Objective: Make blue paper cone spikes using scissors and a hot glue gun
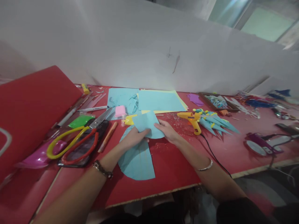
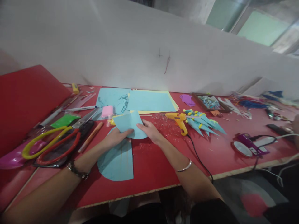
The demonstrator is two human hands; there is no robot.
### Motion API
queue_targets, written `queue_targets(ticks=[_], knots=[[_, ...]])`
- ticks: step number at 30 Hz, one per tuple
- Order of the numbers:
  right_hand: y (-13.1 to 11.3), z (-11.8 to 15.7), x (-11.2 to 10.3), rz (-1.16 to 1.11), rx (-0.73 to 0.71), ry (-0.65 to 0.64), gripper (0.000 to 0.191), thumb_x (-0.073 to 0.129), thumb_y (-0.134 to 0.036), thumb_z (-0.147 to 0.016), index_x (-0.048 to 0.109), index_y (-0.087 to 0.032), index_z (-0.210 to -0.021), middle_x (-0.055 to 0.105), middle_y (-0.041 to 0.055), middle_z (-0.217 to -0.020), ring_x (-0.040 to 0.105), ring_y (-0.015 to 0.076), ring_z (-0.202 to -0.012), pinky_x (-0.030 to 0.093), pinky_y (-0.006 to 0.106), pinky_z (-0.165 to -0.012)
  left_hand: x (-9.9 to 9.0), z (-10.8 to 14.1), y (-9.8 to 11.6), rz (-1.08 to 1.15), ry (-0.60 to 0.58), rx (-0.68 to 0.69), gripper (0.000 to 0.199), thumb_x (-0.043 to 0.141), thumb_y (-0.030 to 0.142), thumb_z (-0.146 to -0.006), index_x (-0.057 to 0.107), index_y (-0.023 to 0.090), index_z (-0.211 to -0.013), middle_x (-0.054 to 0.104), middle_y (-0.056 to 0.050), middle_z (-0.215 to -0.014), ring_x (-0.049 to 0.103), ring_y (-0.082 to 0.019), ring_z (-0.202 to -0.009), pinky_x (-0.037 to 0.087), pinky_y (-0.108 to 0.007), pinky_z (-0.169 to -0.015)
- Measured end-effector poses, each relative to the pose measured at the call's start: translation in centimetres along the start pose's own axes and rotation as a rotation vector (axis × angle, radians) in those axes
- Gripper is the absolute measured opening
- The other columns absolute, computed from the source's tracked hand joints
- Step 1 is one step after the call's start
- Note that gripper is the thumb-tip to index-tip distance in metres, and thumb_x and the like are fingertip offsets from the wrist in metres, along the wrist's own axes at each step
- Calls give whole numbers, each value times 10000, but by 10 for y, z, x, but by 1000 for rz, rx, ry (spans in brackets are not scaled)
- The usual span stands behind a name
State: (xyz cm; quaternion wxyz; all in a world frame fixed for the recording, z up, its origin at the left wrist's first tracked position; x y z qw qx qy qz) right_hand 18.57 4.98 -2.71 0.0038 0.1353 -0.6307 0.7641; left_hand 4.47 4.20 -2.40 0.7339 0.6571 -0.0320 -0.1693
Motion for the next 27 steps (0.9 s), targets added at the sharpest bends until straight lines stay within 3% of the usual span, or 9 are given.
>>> queue_targets(ticks=[5, 13, 27], knots=[[0, -1, -2, 69, 35, 22, 411, 761, -413, -525, 646, -152, -820, 663, 10, -740, 560, 119, -610, 431, 231, -564, 3, 2, 5, -28, -56, 12, 77, 585, 238, -731, 564, 164, -727, 576, 43, -507, 523, -103, -428, 434, -223, -480], [2, -3, -6, 203, 49, -54, 423, 710, -469, -595, 628, -145, -853, 654, 26, -746, 559, 133, -614, 417, 242, -546, 4, 2, 3, -47, -98, 41, 91, 583, 229, -735, 532, 175, -681, 514, 68, -465, 498, -100, -441, 409, -225, -491], [5, -4, -8, 161, 31, -49, 399, 726, -447, -594, 622, -144, -831, 654, 26, -751, 559, 120, -613, 423, 230, -553, 6, 1, 5, -19, -91, 37, 99, 571, 259, -774, 553, 168, -740, 541, 48, -494, 501, -95, -410, 434, -215, -439]])
Point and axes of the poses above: each hand's wrist, its own z-axis away from the middle knuckle, its own x-axis out of the palm, y = z × x, the point moved 4 cm from there along -z, towards the middle knuckle
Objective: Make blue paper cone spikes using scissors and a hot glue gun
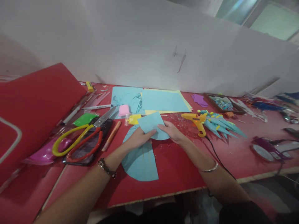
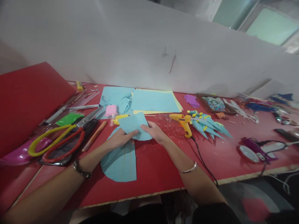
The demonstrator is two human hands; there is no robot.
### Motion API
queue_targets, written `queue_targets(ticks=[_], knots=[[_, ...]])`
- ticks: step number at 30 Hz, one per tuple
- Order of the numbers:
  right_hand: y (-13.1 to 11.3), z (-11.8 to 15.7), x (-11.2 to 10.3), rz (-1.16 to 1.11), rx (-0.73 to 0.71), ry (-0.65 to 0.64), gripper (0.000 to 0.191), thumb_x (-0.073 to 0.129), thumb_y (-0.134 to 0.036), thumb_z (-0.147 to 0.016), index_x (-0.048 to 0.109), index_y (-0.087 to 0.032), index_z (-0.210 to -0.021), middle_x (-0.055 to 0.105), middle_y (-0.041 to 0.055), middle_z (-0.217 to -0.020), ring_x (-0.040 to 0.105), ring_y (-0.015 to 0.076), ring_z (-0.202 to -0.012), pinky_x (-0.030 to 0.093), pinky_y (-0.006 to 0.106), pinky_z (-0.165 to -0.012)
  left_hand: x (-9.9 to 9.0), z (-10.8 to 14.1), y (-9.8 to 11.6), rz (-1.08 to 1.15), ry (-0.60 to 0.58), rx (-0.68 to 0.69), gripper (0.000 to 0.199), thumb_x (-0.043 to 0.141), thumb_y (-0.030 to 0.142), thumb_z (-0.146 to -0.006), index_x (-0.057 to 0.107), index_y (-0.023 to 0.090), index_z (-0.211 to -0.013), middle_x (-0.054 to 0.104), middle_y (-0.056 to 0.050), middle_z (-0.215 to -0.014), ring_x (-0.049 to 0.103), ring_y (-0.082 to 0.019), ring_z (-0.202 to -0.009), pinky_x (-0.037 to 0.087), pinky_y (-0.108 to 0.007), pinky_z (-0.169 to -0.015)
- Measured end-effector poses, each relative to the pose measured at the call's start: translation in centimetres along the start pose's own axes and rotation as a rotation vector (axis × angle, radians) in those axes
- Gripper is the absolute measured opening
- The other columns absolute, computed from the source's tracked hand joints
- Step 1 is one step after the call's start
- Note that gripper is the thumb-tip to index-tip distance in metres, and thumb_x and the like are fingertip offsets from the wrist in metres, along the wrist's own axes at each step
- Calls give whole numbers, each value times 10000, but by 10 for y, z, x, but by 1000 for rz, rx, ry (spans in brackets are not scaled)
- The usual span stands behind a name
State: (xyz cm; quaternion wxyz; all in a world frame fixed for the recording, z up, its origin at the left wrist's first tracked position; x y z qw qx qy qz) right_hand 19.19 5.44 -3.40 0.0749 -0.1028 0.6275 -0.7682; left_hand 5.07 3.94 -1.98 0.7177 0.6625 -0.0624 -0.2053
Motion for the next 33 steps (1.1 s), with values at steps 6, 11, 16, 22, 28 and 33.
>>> queue_targets(ticks=[6, 11, 16, 22, 28, 33], knots=[[-4, 2, 3, -52, 8, 15, 376, 746, -410, -560, 629, -151, -806, 660, 18, -725, 561, 118, -597, 428, 233, -554, -3, -2, -5, -2, 18, 37, 156, 578, 322, -766, 554, 175, -718, 545, 42, -528, 512, -91, -418, 435, -216, -447], [-6, 2, 3, -72, 20, 33, 359, 762, -380, -545, 629, -151, -787, 656, 0, -684, 553, 108, -571, 423, 221, -539, -4, -2, -6, -21, 31, 62, 199, 581, 367, -750, 551, 181, -686, 544, 36, -507, 504, -99, -421, 424, -222, -449], [-4, 0, 2, -106, 2, 50, 385, 761, -379, -552, 645, -156, -844, 693, 25, -774, 604, 141, -655, 467, 249, -602, -10, -7, -8, -38, 106, 91, 270, 577, 435, -729, 523, 183, -649, 536, 40, -501, 486, -104, -425, 399, -230, -446], [-2, -1, 2, -135, -24, 31, 417, 786, -365, -515, 660, -145, -846, 699, 33, -777, 607, 143, -670, 483, 262, -626, -17, -8, -6, -41, 188, 102, 286, 576, 447, -712, 511, 177, -644, 491, 49, -455, 449, -95, -397, 367, -218, -404], [0, -1, 3, -114, -12, 10, 344, 773, -352, -536, 664, -159, -800, 698, 24, -752, 611, 145, -668, 483, 254, -623, -17, -3, 1, -34, 208, 122, 289, 612, 449, -676, 512, 181, -636, 493, 49, -461, 440, -86, -404, 368, -207, -394], [6, -3, 2, -114, -14, 34, 263, 728, -344, -601, 665, -176, -794, 701, 29, -752, 622, 163, -692, 487, 256, -611, -17, -3, 4, -18, 214, 139, 311, 596, 462, -683, 487, 183, -598, 477, 52, -454, 415, -74, -395, 349, -198, -384]])
Point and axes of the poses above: each hand's wrist, its own z-axis away from the middle knuckle, its own x-axis out of the palm, y = z × x, the point moved 4 cm from there along -z, towards the middle knuckle
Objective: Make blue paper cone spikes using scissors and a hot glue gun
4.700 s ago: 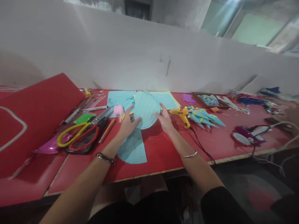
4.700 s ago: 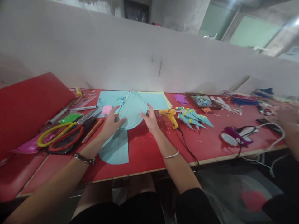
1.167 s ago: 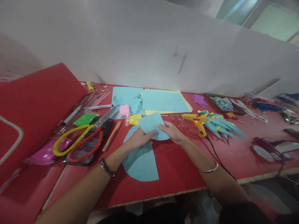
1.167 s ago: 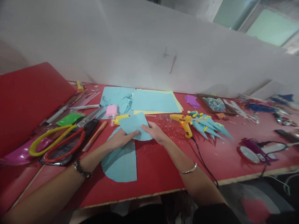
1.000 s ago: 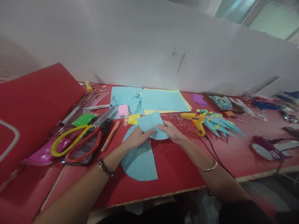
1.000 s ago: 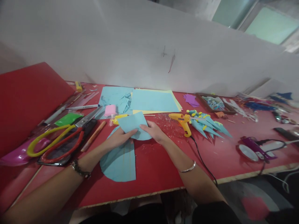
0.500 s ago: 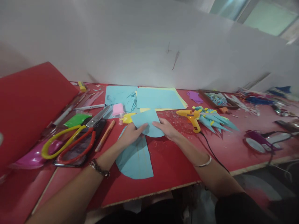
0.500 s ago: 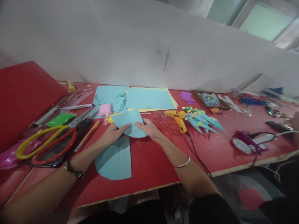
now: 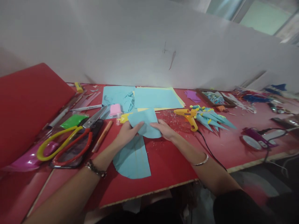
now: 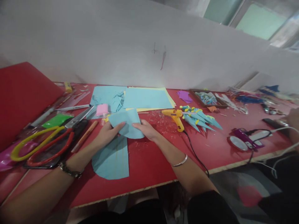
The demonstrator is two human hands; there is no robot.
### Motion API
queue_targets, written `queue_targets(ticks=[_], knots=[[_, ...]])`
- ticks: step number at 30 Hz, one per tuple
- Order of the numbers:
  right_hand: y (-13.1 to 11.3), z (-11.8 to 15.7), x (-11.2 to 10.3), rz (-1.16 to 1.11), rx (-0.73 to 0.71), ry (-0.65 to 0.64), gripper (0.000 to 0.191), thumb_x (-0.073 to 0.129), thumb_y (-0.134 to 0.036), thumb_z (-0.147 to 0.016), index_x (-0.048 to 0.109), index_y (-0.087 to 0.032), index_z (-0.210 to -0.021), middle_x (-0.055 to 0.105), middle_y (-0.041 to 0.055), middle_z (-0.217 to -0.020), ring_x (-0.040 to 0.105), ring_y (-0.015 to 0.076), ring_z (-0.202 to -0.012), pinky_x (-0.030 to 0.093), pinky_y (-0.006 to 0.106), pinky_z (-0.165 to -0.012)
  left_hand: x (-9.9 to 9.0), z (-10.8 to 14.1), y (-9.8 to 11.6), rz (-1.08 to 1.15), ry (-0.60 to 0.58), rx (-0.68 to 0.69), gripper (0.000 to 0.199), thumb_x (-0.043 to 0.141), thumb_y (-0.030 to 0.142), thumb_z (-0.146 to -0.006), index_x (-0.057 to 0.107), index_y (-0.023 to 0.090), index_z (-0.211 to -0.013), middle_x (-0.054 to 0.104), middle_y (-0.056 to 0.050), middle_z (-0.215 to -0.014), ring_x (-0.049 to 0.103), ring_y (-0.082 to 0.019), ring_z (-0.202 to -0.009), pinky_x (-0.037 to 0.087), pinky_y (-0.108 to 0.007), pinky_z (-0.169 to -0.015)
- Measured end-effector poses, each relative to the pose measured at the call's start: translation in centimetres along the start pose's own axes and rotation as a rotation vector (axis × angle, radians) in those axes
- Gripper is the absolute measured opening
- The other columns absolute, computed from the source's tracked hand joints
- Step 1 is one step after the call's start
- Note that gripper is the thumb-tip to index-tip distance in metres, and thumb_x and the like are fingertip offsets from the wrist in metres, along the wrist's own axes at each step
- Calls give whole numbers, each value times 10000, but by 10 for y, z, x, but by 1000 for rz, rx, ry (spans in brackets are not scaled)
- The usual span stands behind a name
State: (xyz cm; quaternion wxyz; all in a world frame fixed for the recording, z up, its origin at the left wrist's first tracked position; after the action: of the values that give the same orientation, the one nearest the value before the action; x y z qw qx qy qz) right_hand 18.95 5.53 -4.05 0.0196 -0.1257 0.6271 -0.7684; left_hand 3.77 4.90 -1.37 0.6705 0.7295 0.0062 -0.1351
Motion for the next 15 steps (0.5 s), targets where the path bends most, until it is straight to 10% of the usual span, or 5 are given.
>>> queue_targets(ticks=[15], knots=[[2, -1, 1, -65, 41, 7, 214, 670, -321, -593, 685, -147, -717, 689, 26, -666, 602, 153, -629, 460, 247, -593, 0, -2, -3, -12, -9, 9, 361, 579, 520, -671, 510, 176, -589, 497, 36, -481, 416, -84, -434, 358, -208, -415]])
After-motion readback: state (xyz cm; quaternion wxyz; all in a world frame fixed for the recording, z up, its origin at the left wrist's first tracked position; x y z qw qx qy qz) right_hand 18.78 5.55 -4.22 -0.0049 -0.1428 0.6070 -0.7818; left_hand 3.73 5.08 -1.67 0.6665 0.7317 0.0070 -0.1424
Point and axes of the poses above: each hand's wrist, its own z-axis away from the middle knuckle, its own x-axis out of the palm, y = z × x, the point moved 4 cm from there along -z, towards the middle knuckle
